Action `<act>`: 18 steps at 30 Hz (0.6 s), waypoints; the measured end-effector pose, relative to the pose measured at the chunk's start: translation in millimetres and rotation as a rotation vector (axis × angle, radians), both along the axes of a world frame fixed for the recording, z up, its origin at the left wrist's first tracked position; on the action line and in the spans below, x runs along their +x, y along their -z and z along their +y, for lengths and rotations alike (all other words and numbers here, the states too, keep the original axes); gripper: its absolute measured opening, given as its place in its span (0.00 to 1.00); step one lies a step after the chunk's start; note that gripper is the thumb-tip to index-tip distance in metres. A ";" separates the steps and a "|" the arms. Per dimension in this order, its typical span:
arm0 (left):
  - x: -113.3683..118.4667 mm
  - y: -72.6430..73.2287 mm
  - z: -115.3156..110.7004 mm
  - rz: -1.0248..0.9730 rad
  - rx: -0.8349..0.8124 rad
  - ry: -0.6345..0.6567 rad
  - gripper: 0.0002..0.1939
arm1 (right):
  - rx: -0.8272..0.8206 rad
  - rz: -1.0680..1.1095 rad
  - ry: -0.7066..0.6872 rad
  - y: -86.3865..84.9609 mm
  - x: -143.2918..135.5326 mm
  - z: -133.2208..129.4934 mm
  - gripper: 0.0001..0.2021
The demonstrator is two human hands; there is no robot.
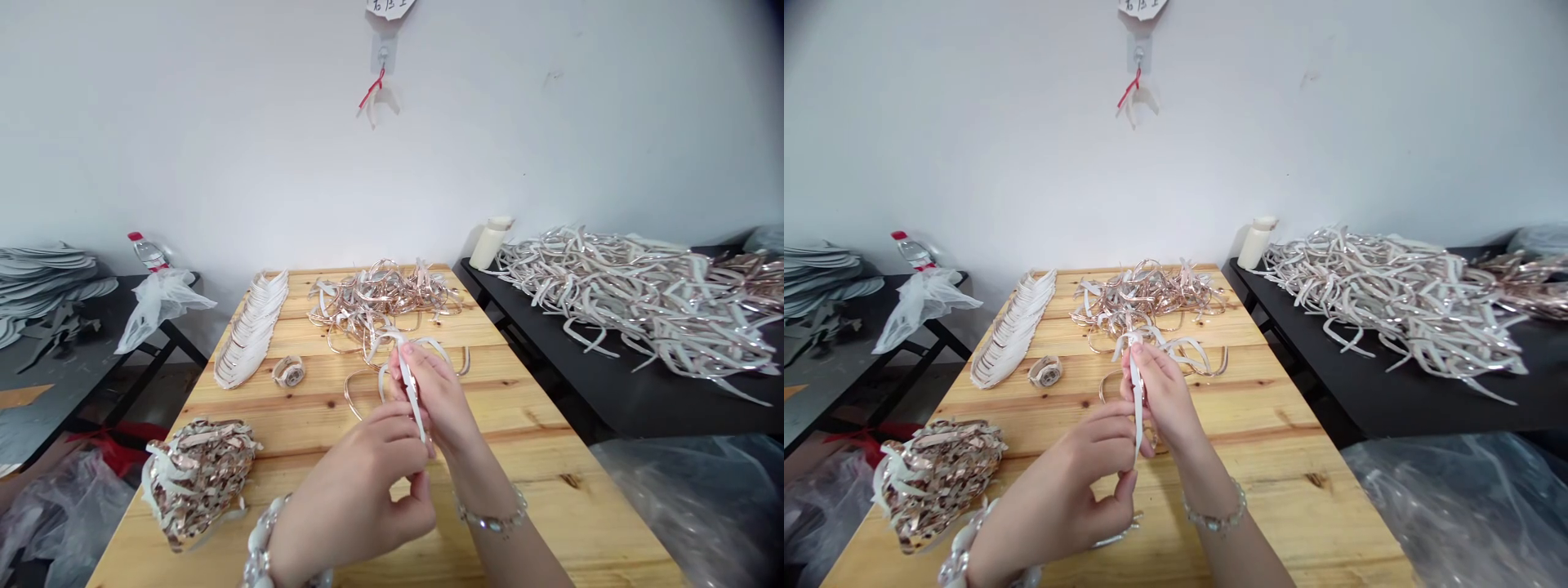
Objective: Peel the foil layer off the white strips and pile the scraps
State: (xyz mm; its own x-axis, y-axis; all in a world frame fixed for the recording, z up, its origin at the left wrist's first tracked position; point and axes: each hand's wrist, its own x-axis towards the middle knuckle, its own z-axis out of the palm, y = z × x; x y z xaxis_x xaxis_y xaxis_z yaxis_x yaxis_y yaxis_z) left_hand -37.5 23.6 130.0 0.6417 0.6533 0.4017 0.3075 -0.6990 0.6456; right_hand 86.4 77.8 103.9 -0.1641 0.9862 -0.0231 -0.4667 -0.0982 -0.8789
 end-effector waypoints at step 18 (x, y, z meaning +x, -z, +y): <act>17.7 6.4 -17.0 0.147 -0.165 0.374 0.08 | 0.065 -0.035 0.278 17.9 7.8 22.3 0.20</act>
